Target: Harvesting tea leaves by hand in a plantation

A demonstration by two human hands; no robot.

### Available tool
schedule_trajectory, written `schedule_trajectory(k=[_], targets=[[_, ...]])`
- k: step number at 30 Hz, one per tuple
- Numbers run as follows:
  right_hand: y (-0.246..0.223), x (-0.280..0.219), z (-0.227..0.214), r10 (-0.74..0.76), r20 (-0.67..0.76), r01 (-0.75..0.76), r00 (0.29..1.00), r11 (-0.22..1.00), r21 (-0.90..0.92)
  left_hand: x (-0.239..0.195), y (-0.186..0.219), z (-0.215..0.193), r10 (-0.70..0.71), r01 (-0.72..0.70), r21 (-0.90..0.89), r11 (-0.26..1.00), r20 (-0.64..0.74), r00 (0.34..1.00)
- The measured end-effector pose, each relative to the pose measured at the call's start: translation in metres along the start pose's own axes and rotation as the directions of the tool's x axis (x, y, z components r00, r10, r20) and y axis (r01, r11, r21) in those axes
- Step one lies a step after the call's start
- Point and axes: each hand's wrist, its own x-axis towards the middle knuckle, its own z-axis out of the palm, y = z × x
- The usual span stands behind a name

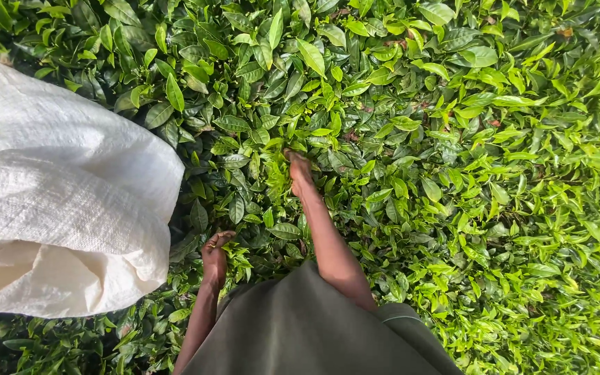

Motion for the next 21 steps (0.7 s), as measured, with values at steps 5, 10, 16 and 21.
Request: schedule_trajectory(k=[5,10,16,21], targets=[[0.034,0.043,0.017,-0.578,-0.276,0.53,0.768,0.816,-0.233,-0.001,0.011,0.002,0.0,0.0,-0.03,1.0,-0.002,1.0],[0.01,0.058,0.03,-0.63,-0.283,0.553,0.723,0.774,-0.31,0.004,0.011,0.013,0.03,-0.03,-0.015,0.999,-0.019,0.999],[-0.002,-0.004,0.025,-0.809,-0.223,0.646,0.544,0.573,-0.504,0.01,-0.006,0.002,-0.108,0.109,0.05,0.993,-0.016,0.994],[-0.011,-0.006,0.004,-0.658,-0.322,0.551,0.68,0.749,-0.368,0.018,-0.021,-0.001,-0.188,0.19,0.072,0.979,-0.033,0.982]])
